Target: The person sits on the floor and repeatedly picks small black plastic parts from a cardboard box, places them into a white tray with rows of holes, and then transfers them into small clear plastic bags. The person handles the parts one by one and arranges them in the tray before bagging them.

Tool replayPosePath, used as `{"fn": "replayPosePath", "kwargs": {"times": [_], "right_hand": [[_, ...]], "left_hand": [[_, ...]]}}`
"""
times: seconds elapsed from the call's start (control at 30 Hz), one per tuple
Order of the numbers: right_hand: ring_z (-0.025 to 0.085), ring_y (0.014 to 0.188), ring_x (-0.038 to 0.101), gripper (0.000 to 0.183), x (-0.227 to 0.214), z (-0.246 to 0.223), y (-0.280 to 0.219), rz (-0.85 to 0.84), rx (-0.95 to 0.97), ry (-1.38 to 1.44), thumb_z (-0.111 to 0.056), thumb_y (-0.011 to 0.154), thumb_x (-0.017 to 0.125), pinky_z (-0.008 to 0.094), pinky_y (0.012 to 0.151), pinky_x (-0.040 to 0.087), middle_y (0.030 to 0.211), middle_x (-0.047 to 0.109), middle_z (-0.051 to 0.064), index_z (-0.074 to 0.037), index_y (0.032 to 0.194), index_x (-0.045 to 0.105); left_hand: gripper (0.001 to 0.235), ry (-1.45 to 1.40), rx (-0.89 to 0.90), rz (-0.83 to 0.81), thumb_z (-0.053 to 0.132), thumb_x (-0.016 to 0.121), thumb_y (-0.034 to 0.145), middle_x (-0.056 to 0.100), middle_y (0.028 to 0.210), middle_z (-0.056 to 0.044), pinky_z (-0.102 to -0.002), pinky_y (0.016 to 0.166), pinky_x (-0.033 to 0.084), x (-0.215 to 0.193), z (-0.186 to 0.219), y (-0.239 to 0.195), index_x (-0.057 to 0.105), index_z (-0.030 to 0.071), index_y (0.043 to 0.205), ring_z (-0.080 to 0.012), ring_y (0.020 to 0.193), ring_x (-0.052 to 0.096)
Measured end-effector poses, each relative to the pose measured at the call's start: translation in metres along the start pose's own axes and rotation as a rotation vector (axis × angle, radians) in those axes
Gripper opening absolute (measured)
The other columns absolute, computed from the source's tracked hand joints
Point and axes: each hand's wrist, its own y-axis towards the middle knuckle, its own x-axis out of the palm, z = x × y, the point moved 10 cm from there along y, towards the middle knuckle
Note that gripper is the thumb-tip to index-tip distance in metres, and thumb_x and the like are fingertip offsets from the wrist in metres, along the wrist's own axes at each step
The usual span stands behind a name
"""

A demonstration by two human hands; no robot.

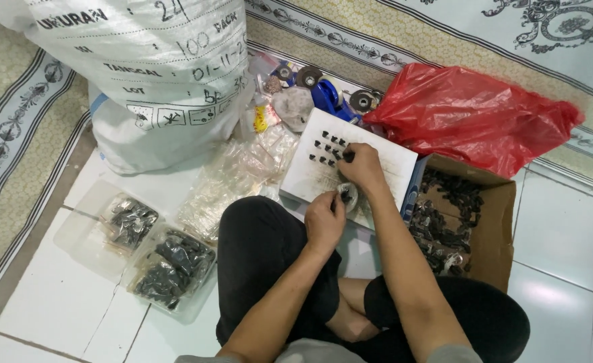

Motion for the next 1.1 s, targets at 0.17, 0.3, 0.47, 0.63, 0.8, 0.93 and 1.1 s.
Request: {"fn": "replayPosePath", "kwargs": {"times": [0.17, 0.3, 0.47, 0.63, 0.8, 0.93, 1.1], "right_hand": [[0.045, 0.099, 0.072, 0.031, 0.0, -0.008, 0.001, -0.049, 0.021, -0.023, -0.012, 0.074, 0.077, 0.051, 0.085, 0.061, 0.098, 0.074, 0.027, 0.003, 0.102, 0.078], [0.045, 0.101, 0.072, 0.027, 0.009, -0.005, 0.001, -0.076, 0.009, -0.045, -0.011, 0.075, 0.076, 0.05, 0.088, 0.06, 0.1, 0.075, 0.025, -0.002, 0.1, 0.08], [0.039, 0.101, 0.072, 0.027, -0.02, 0.002, -0.014, -0.084, 0.053, 0.01, -0.016, 0.077, 0.077, 0.047, 0.09, 0.058, 0.102, 0.076, 0.02, -0.007, 0.103, 0.08], [0.027, 0.095, 0.07, 0.03, -0.057, -0.036, -0.069, -0.086, 0.069, 0.188, -0.019, 0.078, 0.078, 0.042, 0.088, 0.056, 0.1, 0.077, 0.016, -0.009, 0.106, 0.08], [0.043, 0.102, 0.07, 0.032, -0.028, -0.043, -0.099, -0.124, -0.064, -0.007, -0.017, 0.076, 0.079, 0.05, 0.091, 0.057, 0.098, 0.075, 0.021, -0.008, 0.107, 0.079], [0.034, 0.103, 0.073, 0.039, -0.032, -0.037, -0.106, -0.095, 0.032, 0.084, -0.02, 0.077, 0.08, 0.045, 0.09, 0.058, 0.104, 0.078, 0.014, -0.015, 0.115, 0.078], [0.034, 0.102, 0.073, 0.038, -0.038, -0.02, -0.113, 0.031, 0.107, 0.261, -0.006, 0.083, 0.076, 0.039, 0.087, 0.059, 0.108, 0.077, 0.017, -0.009, 0.121, 0.076]], "left_hand": [[0.023, 0.018, 0.009, -0.003, 0.012, 0.06, 0.098, 0.074, 0.089, -0.023, -0.043, 0.07, 0.06, -0.001, 0.004, 0.001, 0.076, -0.003, 0.105, -0.0401, 0.086, 0.073], [0.023, -0.008, -0.01, 0.002, 0.011, 0.059, 0.098, 0.074, 0.089, -0.023, -0.042, 0.069, 0.06, -0.004, 0.004, 0.002, 0.076, -0.004, 0.104, -0.0395, 0.084, 0.073], [0.022, -0.048, -0.058, 0.006, 0.012, 0.061, 0.098, 0.074, 0.087, -0.023, -0.042, 0.068, 0.06, -0.009, 0.002, 0.004, 0.076, -0.002, 0.103, -0.0394, 0.085, 0.073], [0.022, -0.107, -0.138, -0.002, 0.014, 0.061, 0.097, 0.074, 0.085, -0.022, -0.039, 0.066, 0.06, -0.018, 0.011, 0.01, 0.077, -0.002, 0.101, -0.0368, 0.084, 0.074], [0.024, -0.118, -0.128, 0.031, 0.013, 0.06, 0.098, 0.074, 0.085, -0.025, -0.042, 0.065, 0.06, -0.019, 0.013, 0.011, 0.076, -0.005, 0.102, -0.0387, 0.083, 0.074], [0.024, -0.091, -0.098, 0.021, 0.01, 0.058, 0.1, 0.074, 0.089, -0.026, -0.044, 0.066, 0.061, -0.024, 0.018, 0.009, 0.075, -0.006, 0.105, -0.0399, 0.086, 0.073], [0.024, -0.127, -0.035, 0.034, 0.01, 0.058, 0.102, 0.073, 0.092, -0.028, -0.045, 0.07, 0.062, -0.02, 0.025, 0.007, 0.073, -0.008, 0.108, -0.0415, 0.088, 0.072]]}}
